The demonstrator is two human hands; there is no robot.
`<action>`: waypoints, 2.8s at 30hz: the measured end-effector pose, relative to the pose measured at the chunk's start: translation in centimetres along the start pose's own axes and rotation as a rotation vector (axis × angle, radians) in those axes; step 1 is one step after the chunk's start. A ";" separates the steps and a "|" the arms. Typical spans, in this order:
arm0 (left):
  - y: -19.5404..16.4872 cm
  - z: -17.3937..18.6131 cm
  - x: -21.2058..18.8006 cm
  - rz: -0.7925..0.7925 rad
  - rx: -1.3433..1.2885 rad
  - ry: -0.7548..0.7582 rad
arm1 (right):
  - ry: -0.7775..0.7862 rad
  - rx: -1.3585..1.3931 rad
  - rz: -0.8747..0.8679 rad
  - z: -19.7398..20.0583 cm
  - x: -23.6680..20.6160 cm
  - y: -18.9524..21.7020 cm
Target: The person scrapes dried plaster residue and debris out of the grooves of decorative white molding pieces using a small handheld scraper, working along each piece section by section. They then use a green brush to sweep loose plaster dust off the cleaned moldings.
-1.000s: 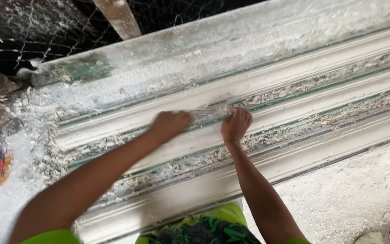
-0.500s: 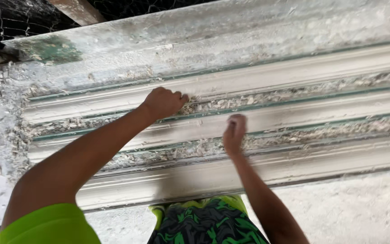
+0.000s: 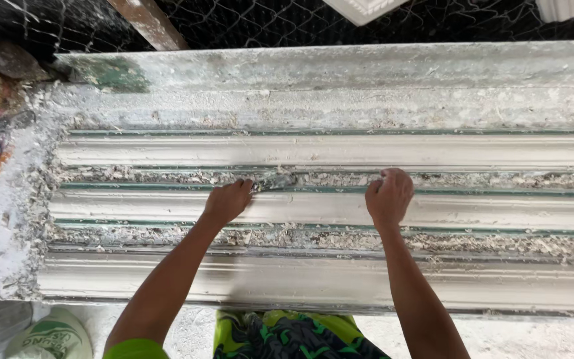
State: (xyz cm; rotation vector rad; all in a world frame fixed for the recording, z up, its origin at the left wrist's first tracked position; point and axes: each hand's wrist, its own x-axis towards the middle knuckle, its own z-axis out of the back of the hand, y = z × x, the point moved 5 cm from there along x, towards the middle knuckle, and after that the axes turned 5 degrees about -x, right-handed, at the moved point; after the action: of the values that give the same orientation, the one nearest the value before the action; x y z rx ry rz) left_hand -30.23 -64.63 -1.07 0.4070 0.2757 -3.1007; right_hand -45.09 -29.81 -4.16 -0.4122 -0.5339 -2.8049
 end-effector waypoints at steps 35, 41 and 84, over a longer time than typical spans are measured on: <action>0.6 5.9 7.9 0.152 -0.539 -0.935 | 0.100 -0.050 -0.067 -1.3 -0.1 -0.6; 1.0 3.7 8.9 0.159 -0.443 -0.928 | 0.065 -0.126 -0.084 -1.6 -0.4 -1.0; 3.2 0.3 1.5 -0.462 0.175 0.230 | 0.015 -0.147 -0.231 -2.8 -1.5 -4.0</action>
State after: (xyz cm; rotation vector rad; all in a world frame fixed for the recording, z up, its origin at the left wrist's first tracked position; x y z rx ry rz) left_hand -31.71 -67.83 -1.72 0.8142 0.1082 -3.5432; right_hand -45.55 -27.03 -8.39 -0.3798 -0.3953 -3.0793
